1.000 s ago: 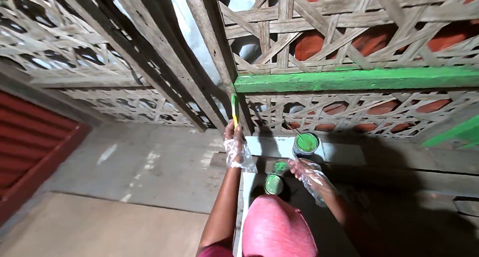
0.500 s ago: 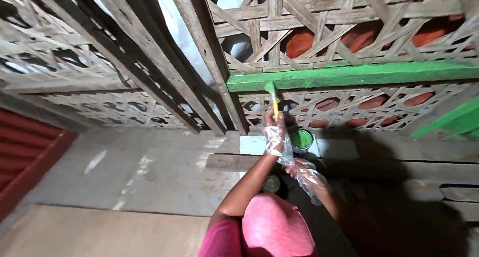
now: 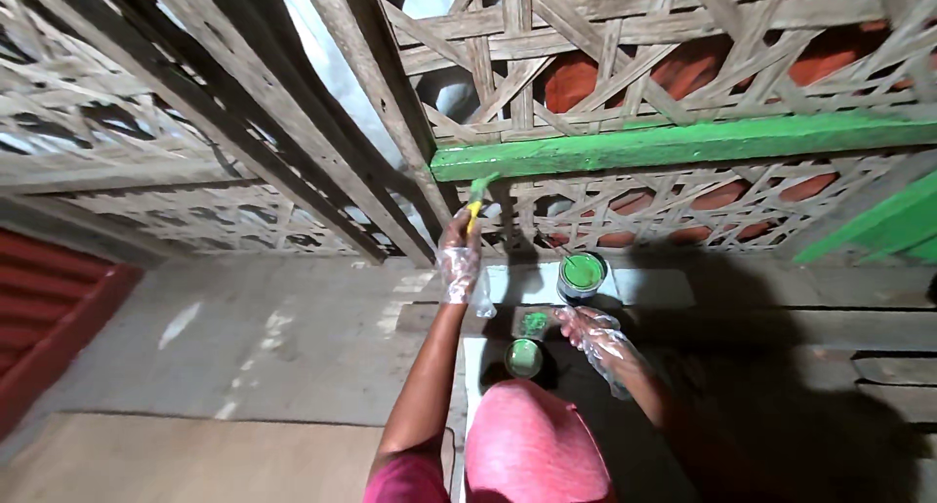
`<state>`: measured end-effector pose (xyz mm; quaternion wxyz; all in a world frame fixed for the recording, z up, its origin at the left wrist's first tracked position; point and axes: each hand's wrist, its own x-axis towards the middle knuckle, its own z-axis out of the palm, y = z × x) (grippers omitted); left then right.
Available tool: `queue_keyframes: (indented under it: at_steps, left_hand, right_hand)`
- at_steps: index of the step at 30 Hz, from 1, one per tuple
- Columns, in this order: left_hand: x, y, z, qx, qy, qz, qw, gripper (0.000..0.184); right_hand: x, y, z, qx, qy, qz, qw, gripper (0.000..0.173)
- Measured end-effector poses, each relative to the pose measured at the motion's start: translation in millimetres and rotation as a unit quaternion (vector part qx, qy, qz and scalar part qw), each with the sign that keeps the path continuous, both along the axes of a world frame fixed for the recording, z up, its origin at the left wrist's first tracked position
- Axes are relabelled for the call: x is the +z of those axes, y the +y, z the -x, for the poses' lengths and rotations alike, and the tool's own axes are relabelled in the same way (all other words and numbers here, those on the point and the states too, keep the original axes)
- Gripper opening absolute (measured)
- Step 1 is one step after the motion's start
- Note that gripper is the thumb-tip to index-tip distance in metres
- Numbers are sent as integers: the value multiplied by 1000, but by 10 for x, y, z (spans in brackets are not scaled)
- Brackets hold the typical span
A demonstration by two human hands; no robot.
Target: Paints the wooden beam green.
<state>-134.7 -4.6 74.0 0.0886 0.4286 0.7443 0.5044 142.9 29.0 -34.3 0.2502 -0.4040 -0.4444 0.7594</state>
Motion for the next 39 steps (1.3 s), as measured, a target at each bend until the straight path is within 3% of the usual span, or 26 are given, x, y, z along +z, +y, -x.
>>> queue_keyframes:
  at_steps: [4,8,12,15,18,22,26,30,32,34,39]
  left_hand:
    - [-141,-167,85,36,39,-25,998,41]
    - [-130,-175,-9,-22,34,-6,999,40]
    - [65,5,26,-115,-86,1,990,41]
    - [91,23,188,-79,-185,-3,980,41]
    - [17,-204,250,-22,-221,-7,975,42]
    - [-109,-399,82,18,-177,-75,981,44]
    - [-316,-86,-16,39,-93,-142,985,44]
    - [-414,277,-292,-36,-35,-146,988,40]
    - [-350,326,-437,-103,-27,-139,985,38]
    - [-304,270,-535,-144,-59,-128,979,38]
    - [-262,143,-456,-149,-147,-99,973,39]
  right_hand:
    - [0,-1,15,0,3,-4,1000,26]
    - [13,-12,67,12,-12,-3,1000,27]
    - [78,-39,128,32,-21,-4,999,28]
    - [104,-55,120,30,-15,-15,999,28]
    - [111,-28,73,7,-8,-18,1000,27]
    - [48,-3,-45,11,-32,-6,999,28]
    - [294,76,-60,21,-31,-9,999,27]
    - [582,318,-175,20,-106,-126,986,35]
    - [661,579,-260,-11,-105,-169,980,38]
    - [773,687,-387,-89,-39,-151,984,32]
    - [797,796,-598,-192,11,-133,972,28]
